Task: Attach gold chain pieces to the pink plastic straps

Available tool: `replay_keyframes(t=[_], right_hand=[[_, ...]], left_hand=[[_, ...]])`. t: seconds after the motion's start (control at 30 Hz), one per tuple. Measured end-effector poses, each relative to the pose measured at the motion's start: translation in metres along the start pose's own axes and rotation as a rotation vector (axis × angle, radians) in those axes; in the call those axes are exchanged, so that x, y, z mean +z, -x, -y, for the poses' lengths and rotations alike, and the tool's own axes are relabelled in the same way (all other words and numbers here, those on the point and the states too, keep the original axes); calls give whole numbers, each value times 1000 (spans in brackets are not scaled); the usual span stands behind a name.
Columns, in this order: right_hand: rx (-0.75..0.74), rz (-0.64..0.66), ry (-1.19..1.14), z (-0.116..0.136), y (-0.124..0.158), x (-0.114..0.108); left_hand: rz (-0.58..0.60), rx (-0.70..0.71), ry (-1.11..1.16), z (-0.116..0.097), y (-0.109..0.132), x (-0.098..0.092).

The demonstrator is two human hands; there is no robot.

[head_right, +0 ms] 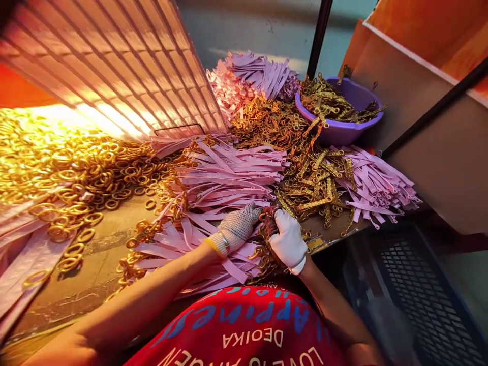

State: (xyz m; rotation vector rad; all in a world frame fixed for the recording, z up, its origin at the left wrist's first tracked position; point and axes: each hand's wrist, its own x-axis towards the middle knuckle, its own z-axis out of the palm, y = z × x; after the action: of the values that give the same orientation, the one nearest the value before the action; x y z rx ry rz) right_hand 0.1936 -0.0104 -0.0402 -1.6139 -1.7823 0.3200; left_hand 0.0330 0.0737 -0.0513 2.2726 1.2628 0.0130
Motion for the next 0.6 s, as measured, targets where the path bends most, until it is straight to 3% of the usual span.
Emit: replay_keyframes(t=[0.1, 0.17, 0.33, 0.4, 0.5, 0.6], right_hand=[[-42, 3, 1, 3, 0, 1], [-75, 76, -22, 8, 0, -2], [-92, 340, 71, 34, -5, -6], [-78, 425, 189, 47, -9, -3], [-87, 505, 400, 62, -12, 4], [-154, 516, 574, 69, -8, 10]], left_hand=[[-46, 9, 65, 0, 2, -8], [-77, 30, 192, 7, 14, -17], [2, -104, 1123, 27, 59, -27], [14, -136, 1298, 28, 72, -22], [-41, -164, 1343, 24, 81, -13], [-79, -185, 1194, 21, 83, -8]])
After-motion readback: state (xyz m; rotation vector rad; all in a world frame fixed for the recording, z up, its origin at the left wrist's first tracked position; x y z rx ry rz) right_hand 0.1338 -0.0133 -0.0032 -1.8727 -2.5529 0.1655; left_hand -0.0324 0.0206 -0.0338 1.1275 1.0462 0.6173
